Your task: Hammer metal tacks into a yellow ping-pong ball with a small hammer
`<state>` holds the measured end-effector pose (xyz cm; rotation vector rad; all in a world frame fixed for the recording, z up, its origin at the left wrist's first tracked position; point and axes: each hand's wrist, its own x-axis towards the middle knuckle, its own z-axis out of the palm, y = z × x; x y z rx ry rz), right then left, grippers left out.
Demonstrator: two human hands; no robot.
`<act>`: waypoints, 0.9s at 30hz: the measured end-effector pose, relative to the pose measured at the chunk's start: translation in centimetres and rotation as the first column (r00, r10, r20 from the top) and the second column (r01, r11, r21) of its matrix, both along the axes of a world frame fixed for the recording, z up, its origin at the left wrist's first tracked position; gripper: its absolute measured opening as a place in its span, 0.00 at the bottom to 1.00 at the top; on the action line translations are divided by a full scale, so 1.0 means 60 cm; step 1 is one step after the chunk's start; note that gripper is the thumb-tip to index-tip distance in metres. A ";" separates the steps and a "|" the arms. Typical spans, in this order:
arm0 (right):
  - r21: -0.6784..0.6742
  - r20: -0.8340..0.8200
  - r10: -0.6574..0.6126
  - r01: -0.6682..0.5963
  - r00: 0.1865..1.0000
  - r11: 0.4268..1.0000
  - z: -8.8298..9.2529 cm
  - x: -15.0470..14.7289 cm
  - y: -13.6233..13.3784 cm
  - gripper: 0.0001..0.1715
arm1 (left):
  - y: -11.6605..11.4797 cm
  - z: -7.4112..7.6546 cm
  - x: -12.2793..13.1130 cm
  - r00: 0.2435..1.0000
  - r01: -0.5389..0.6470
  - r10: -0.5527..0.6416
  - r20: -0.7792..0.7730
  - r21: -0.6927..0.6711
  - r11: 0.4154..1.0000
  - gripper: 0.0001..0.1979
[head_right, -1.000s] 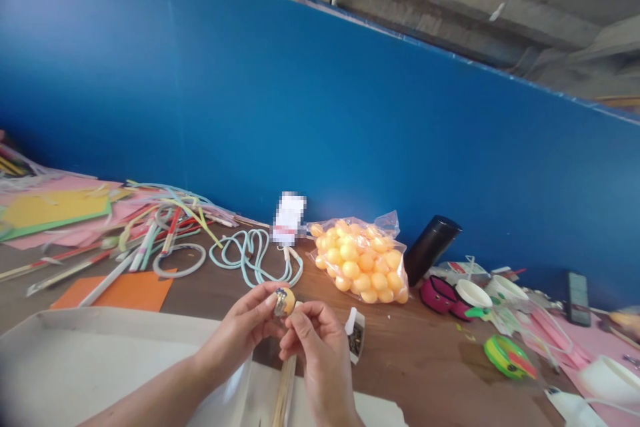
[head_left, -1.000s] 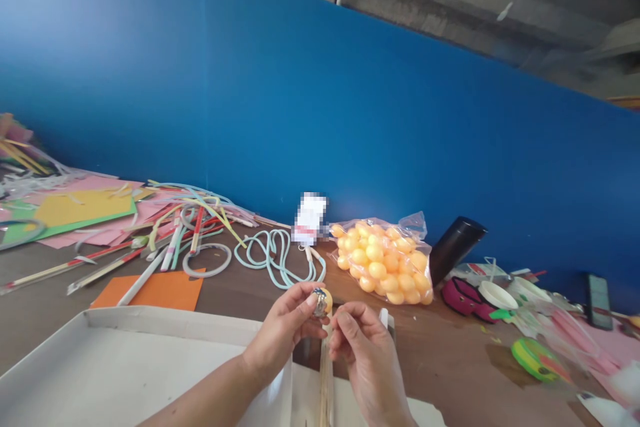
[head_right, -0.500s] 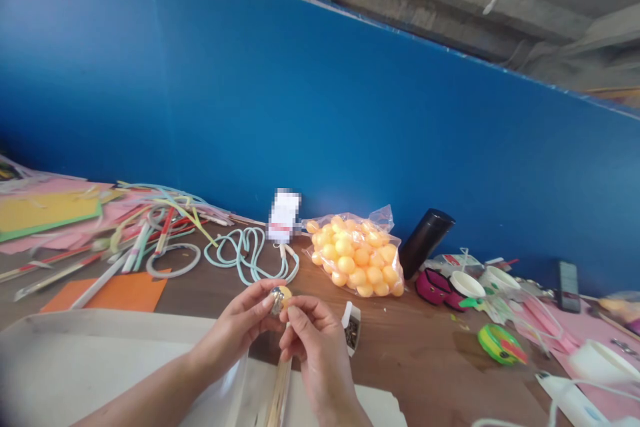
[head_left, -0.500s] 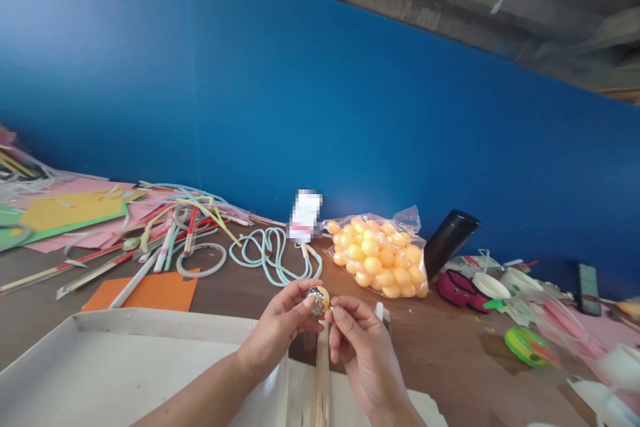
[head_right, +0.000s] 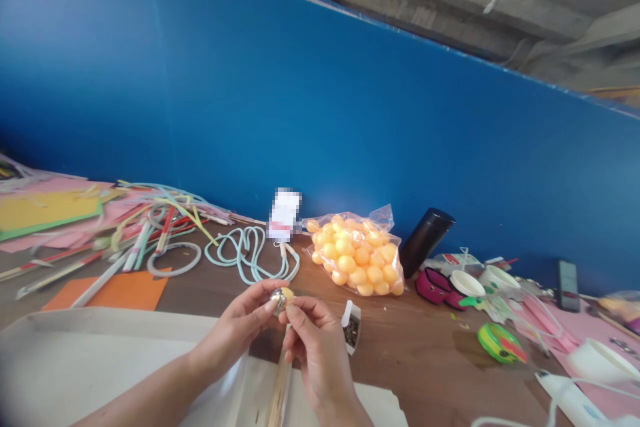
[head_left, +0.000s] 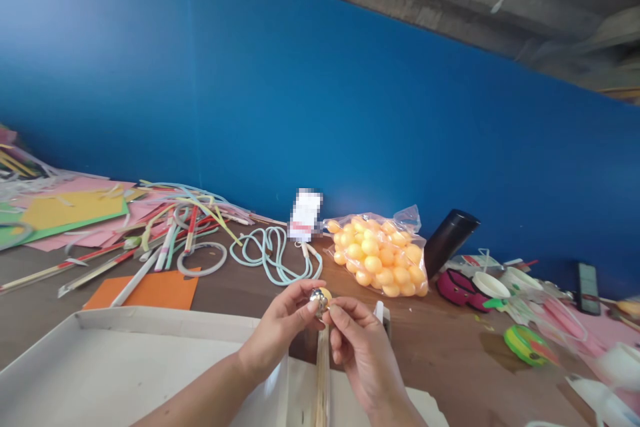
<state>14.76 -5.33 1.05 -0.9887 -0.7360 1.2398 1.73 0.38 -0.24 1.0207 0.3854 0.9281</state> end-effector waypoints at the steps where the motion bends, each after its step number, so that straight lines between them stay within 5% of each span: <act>1: -0.003 0.002 -0.003 0.003 1.000 1.000 0.000 0.000 0.000 0.07 | 0.000 0.000 0.000 1.000 0.000 0.000 -0.002 0.004 1.000 0.15; 27: -0.049 -0.022 -0.015 0.014 1.000 0.999 0.009 -0.002 0.000 0.09 | 0.000 0.002 0.001 1.000 -0.004 0.004 -0.001 -0.005 1.000 0.15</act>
